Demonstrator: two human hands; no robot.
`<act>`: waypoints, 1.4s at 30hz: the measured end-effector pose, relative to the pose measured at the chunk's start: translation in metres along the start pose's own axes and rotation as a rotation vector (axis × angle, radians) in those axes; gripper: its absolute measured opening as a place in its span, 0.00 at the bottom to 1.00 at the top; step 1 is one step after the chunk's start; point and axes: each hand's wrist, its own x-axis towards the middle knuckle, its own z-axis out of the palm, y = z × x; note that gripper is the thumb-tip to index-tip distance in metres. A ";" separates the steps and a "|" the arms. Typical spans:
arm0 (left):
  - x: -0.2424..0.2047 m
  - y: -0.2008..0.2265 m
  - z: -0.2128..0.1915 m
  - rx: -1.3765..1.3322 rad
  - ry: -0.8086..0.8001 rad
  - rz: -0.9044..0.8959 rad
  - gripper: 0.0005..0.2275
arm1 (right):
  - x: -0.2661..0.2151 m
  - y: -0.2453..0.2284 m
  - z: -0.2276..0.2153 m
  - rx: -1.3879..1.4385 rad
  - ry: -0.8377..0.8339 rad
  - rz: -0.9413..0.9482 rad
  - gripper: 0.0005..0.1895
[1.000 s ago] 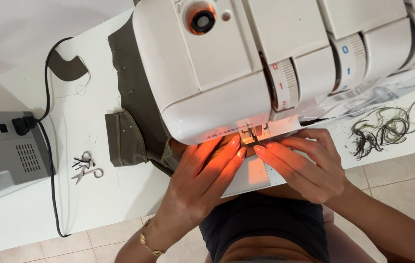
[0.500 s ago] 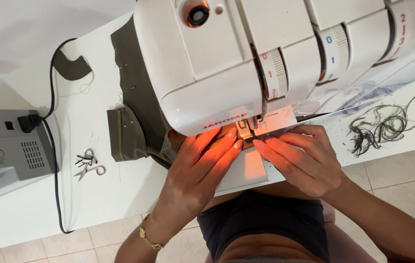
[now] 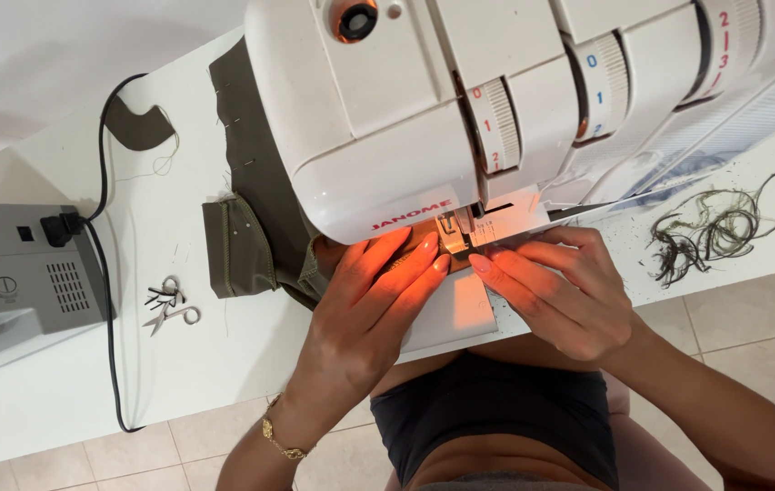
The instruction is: Using a serger machine to finish the edges of fabric pieces.
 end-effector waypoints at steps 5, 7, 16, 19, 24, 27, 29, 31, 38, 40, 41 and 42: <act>-0.001 0.000 0.001 -0.010 0.005 -0.002 0.10 | -0.002 0.000 -0.001 -0.003 -0.002 -0.001 0.07; -0.001 0.000 0.001 -0.001 0.008 0.002 0.10 | -0.001 0.000 -0.001 -0.002 -0.008 -0.002 0.07; -0.002 -0.001 0.001 -0.008 0.008 -0.006 0.09 | 0.004 -0.001 0.001 -0.004 -0.001 0.003 0.05; -0.003 -0.002 0.001 -0.013 0.012 -0.002 0.09 | 0.004 -0.001 0.002 0.004 0.004 0.005 0.05; -0.005 -0.002 0.002 -0.020 0.015 -0.008 0.10 | 0.003 -0.002 0.002 0.000 0.011 0.003 0.05; -0.006 -0.001 0.003 -0.019 0.028 -0.006 0.10 | 0.005 -0.004 0.000 0.006 0.008 0.009 0.05; -0.007 -0.002 0.004 -0.024 0.030 -0.008 0.10 | 0.005 -0.004 0.000 0.006 0.005 0.011 0.05; -0.006 -0.001 0.004 -0.028 0.031 -0.009 0.10 | 0.005 -0.004 0.000 0.006 0.002 0.013 0.05; -0.006 0.000 0.004 -0.028 0.037 0.005 0.10 | 0.003 -0.005 -0.003 0.006 -0.011 0.017 0.07; -0.008 -0.001 0.005 -0.025 0.031 0.003 0.10 | 0.003 -0.005 -0.003 0.005 -0.011 0.016 0.07; -0.008 -0.001 0.006 -0.017 0.035 0.002 0.10 | 0.003 -0.005 -0.004 0.005 -0.016 0.018 0.07; -0.009 -0.001 0.007 -0.009 0.039 0.002 0.10 | 0.003 -0.006 -0.004 0.006 -0.021 0.019 0.08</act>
